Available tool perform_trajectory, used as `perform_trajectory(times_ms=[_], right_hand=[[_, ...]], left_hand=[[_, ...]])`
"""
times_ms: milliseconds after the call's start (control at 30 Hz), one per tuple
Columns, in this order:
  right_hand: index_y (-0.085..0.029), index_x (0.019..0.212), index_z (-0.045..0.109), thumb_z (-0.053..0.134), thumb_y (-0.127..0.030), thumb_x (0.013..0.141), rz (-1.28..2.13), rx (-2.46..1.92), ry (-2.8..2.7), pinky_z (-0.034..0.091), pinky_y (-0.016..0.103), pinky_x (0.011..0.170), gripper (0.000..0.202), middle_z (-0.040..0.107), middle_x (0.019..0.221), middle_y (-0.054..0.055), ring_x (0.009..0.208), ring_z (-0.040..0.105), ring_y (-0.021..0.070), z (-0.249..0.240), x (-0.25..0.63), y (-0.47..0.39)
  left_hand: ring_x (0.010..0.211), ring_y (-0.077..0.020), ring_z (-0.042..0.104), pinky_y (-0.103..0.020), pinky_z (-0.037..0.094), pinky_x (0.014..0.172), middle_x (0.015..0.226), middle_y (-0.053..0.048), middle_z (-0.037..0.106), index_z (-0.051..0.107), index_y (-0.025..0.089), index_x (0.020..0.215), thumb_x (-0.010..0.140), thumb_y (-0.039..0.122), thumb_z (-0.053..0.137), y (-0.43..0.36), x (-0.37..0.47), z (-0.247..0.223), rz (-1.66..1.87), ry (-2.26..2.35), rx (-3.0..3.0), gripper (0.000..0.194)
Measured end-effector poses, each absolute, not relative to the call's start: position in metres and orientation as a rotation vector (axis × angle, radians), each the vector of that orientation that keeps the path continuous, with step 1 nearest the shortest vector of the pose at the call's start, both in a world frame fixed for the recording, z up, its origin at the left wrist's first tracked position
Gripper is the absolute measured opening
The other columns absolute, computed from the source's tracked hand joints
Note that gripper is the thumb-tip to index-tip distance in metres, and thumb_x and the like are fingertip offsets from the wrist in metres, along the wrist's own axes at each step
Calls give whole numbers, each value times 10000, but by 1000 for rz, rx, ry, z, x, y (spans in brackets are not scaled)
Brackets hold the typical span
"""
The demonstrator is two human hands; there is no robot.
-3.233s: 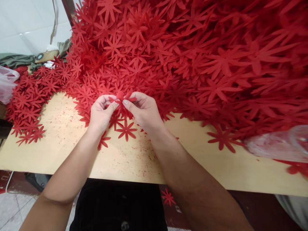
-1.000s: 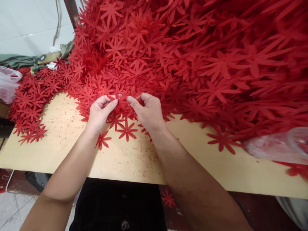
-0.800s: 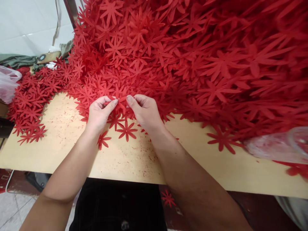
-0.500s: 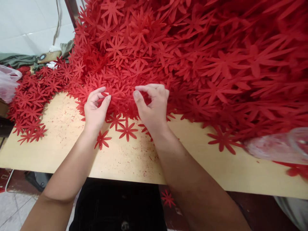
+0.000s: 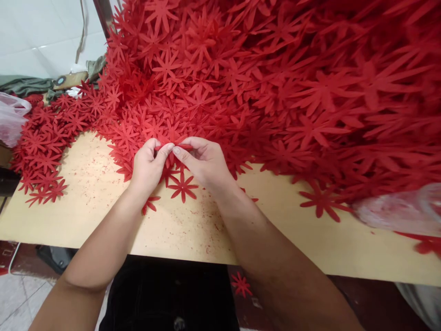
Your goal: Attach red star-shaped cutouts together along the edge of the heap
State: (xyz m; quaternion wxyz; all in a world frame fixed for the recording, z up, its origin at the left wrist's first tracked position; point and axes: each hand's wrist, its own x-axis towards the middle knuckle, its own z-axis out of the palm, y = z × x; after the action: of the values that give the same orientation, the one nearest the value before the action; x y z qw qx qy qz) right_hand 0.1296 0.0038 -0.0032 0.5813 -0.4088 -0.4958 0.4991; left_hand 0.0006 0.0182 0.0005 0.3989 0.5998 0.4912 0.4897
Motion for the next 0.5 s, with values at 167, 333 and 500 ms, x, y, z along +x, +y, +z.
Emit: perform_trajectory(times_ms=[167,333,500], right_hand=[[-183,668,611,764,-458,616,1133,-936,-1106,488,243,601,320,596,650,-23,614,542,86,-4,130,7],[-207,700,552,695,-449,708,976,-998,-923,478,219,546,281,569,643,-35,586,539,75,-7,143,13],[-220,722,496,677,-378,727,981,-1000,-899,435,203,479,240,533,618,-57,503,476,54,-4,147,14]], left_hand=[[503,-67,302,-234,277,484,531,58,355,404,195,581,725,537,665,17,4,5,1190,1142,1427,454],[498,-56,335,-219,322,493,542,59,419,457,192,586,675,479,733,20,3,9,1265,1100,1316,408],[584,-55,470,-196,412,586,660,35,564,590,184,689,670,364,760,24,-2,9,1298,1087,1313,249]])
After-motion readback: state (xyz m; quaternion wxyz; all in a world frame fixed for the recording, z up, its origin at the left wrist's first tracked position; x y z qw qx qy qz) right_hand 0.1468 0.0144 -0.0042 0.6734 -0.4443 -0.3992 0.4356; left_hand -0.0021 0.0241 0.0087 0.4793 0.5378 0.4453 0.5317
